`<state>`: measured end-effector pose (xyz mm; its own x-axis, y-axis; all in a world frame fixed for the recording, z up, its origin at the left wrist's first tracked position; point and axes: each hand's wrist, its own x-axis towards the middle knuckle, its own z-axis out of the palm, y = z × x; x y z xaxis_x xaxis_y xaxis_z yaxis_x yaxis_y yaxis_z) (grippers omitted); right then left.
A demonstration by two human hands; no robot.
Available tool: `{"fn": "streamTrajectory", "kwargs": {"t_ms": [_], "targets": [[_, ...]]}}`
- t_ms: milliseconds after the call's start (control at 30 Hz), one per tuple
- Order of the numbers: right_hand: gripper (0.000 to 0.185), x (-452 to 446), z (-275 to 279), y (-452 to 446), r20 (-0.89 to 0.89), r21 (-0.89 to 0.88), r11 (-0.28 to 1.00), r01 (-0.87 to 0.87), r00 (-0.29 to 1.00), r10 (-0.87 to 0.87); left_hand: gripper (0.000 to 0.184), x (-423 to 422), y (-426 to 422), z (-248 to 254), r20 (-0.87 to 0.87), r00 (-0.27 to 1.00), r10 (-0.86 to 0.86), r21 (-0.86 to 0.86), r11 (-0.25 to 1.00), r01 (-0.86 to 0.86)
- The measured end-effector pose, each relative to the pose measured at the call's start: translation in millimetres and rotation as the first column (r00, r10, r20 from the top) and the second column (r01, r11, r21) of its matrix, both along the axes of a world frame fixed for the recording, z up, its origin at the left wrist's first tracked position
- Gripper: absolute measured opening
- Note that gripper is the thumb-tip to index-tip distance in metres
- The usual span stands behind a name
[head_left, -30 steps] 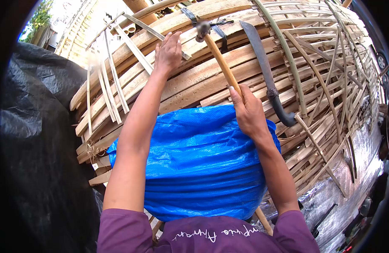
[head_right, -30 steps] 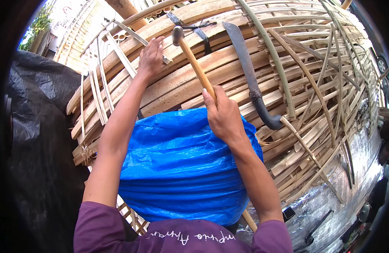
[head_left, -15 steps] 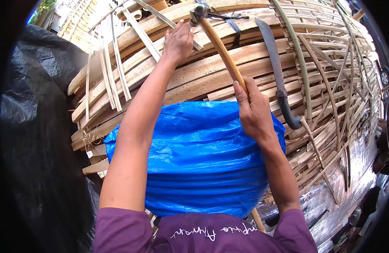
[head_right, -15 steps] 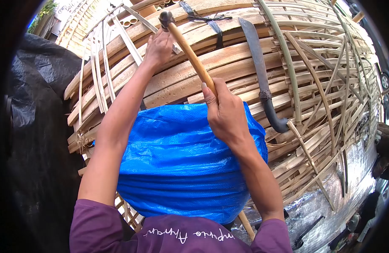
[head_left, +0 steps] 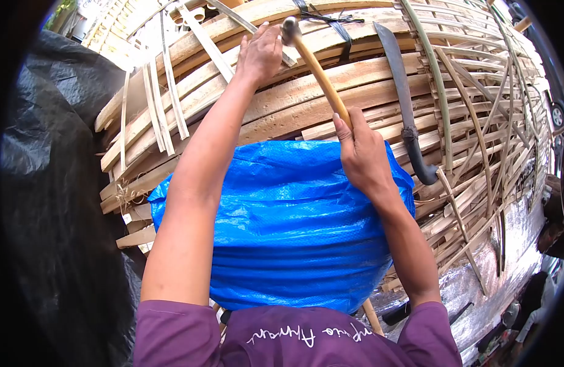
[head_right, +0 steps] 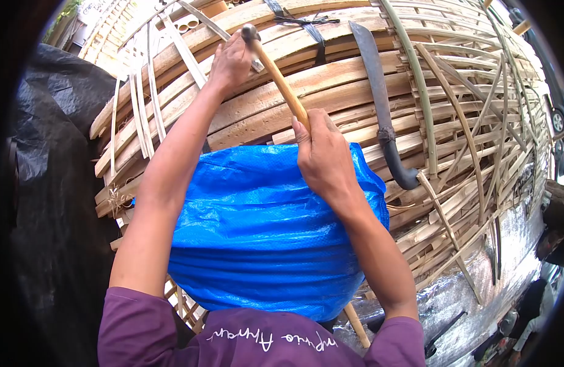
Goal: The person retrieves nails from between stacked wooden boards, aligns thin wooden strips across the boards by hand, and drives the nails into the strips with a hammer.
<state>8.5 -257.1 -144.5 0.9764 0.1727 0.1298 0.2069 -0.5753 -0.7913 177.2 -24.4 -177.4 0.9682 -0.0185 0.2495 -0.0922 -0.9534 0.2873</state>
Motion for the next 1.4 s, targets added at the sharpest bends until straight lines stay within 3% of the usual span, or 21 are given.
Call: {"fn": "streamTrajectory", "kwargs": {"t_ms": [100, 133, 267, 433, 600, 700, 867, 1033, 1233, 1267, 1300, 1400], "targets": [[0.024, 2.0, 2.6, -6.6, -0.095, -0.021, 1.000, 0.019, 0.995, -0.021, 0.050, 2.5, 1.4, -1.9, 0.010, 1.000, -0.019, -0.008, 1.000, 0.019], [0.027, -0.8, 7.2, -5.5, -0.105, 0.119, 0.992, 0.049, 0.994, -0.037, 0.049, 1.5, 2.4, -2.5, 0.017, 0.999, -0.032, -0.011, 0.999, 0.032], [0.027, -3.5, 12.0, -3.1, -0.027, 0.212, 0.975, 0.061, 0.998, -0.057, 0.047, 0.8, 2.6, -2.2, 0.036, 0.997, -0.063, 0.013, 0.998, 0.063], [0.028, -0.1, -3.9, -13.2, -0.033, 0.211, 0.974, 0.088, 0.996, -0.083, 0.038, 4.1, 4.9, 1.2, 0.046, 0.992, -0.120, -0.116, 0.985, 0.124], [0.030, -0.4, -2.3, -20.0, -0.112, 0.183, 0.973, 0.143, 0.986, -0.124, 0.033, -8.9, -1.0, -7.3, 0.244, 0.953, -0.178, -0.033, 0.981, 0.192], [0.030, -1.0, -2.1, -19.4, -0.098, 0.217, 0.966, 0.140, 0.988, -0.121, 0.035, -24.0, -12.2, -11.3, 0.259, 0.958, -0.125, -0.021, 0.991, 0.135], [0.030, -3.3, -0.1, -21.7, -0.083, 0.215, 0.969, 0.124, 0.991, -0.108, 0.036, -26.6, -12.9, -13.5, 0.272, 0.950, -0.154, -0.079, 0.980, 0.182], [0.029, -2.7, 0.4, -23.2, -0.101, 0.192, 0.974, 0.117, 0.990, -0.099, 0.035, -29.1, -13.2, -15.0, 0.341, 0.930, -0.135, 0.073, 0.990, 0.117], [0.030, -2.1, -1.0, -24.0, -0.118, 0.187, 0.977, 0.104, 0.990, -0.083, 0.024, -17.5, 3.4, 6.5, 0.220, 0.949, -0.225, -0.015, 0.972, 0.234], [0.030, -2.0, -1.7, -24.1, -0.118, 0.184, 0.978, 0.101, 0.990, -0.080, 0.023, -14.7, 4.9, 6.5, 0.361, 0.890, -0.278, 0.011, 0.956, 0.294], [0.030, -2.1, -2.1, -24.3, -0.119, 0.180, 0.979, 0.096, 0.990, -0.075, 0.023, -10.7, 8.8, 7.6, 0.362, 0.890, -0.277, 0.009, 0.956, 0.294], [0.031, -1.7, 0.2, -25.6, -0.149, 0.180, 0.980, 0.088, 0.987, -0.061, 0.029, 3.1, 21.9, 13.9, 0.323, 0.856, -0.405, 0.221, 0.911, 0.348]]}}
